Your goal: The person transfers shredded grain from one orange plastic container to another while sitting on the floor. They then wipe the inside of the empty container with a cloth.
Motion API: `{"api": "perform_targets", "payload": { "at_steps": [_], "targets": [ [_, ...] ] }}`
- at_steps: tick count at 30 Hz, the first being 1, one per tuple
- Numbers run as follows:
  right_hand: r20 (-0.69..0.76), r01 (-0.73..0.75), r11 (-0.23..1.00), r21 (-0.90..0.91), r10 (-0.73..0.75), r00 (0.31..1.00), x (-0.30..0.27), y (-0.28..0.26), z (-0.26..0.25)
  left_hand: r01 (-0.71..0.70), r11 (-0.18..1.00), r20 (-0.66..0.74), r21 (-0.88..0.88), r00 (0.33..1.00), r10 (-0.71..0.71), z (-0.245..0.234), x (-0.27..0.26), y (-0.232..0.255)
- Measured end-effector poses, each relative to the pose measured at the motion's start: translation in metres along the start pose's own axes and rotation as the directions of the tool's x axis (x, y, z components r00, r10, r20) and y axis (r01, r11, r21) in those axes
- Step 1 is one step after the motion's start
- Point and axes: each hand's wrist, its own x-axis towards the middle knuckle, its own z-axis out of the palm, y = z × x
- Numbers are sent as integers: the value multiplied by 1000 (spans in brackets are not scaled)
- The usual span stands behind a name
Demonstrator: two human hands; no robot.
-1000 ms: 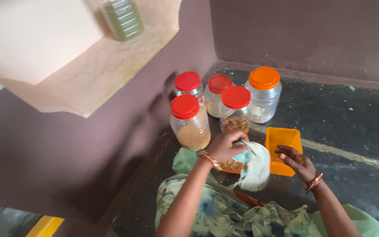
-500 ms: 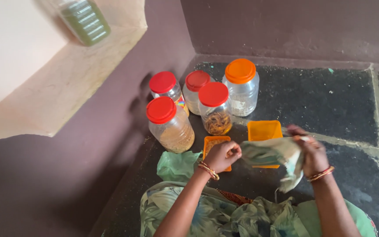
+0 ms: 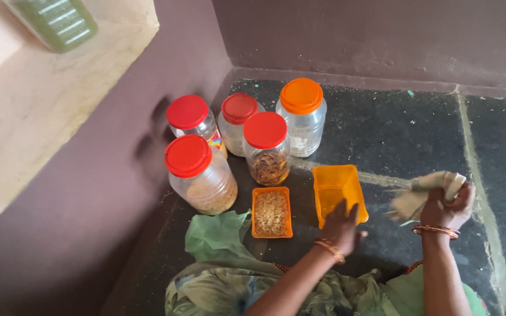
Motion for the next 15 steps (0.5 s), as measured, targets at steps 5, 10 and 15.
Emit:
{"api": "perform_targets", "payload": {
  "at_steps": [5,10,15],
  "targets": [
    [261,-371,226,901,401,878,0,35,16,335,942,397,2,864,-308,20,30,24],
    [475,26,939,-342,149,867,-17,55,36,305,939,316,162,885,-342,28,36,0],
    [786,300,937,-181,-45,617,-39,35,51,275,954,201,-122,948,-248,17,12,-66]
  ]
}}
